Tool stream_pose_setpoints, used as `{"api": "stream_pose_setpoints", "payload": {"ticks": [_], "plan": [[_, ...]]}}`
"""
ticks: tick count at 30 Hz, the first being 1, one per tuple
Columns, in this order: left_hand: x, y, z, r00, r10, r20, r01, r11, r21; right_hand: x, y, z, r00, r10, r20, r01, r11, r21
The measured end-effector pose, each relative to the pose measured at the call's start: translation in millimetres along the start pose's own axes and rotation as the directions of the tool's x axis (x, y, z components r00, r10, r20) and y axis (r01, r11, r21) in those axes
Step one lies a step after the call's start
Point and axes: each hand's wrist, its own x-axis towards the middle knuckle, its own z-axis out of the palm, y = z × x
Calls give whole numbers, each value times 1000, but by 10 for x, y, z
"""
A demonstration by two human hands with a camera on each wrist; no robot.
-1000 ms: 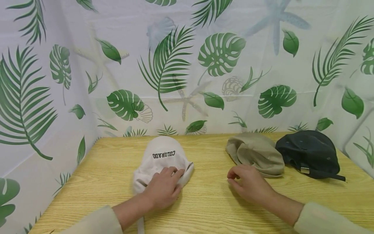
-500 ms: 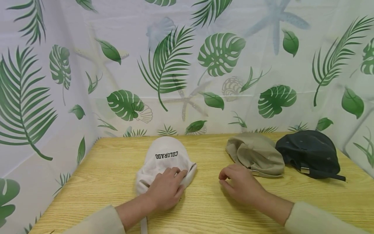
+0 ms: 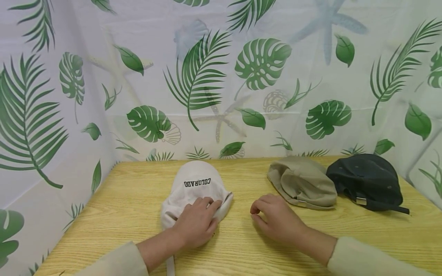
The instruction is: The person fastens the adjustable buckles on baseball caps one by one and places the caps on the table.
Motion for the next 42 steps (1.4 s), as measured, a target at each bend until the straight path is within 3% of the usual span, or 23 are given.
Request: {"api": "stream_pose_setpoints", "payload": {"ticks": [23,32,37,40,42], "plan": [[24,36,26,1000,12,-9,-12,999,-38,200,-244,142,995,-53,81,53,999,-1],[35,92,-23,998,10,68,-2,992,-125,248,-276,190,991,-53,123,57,998,-25],[-5,46,-76,992,68,109,-42,973,-226,237,-293,194,991,-57,119,58,998,-2],[-65,6,-121,991,123,50,-103,951,-293,231,-315,195,991,-86,106,83,996,30],[-117,-22,-161,985,164,-54,-173,930,-325,240,-330,196,988,-126,90,122,991,53]]}}
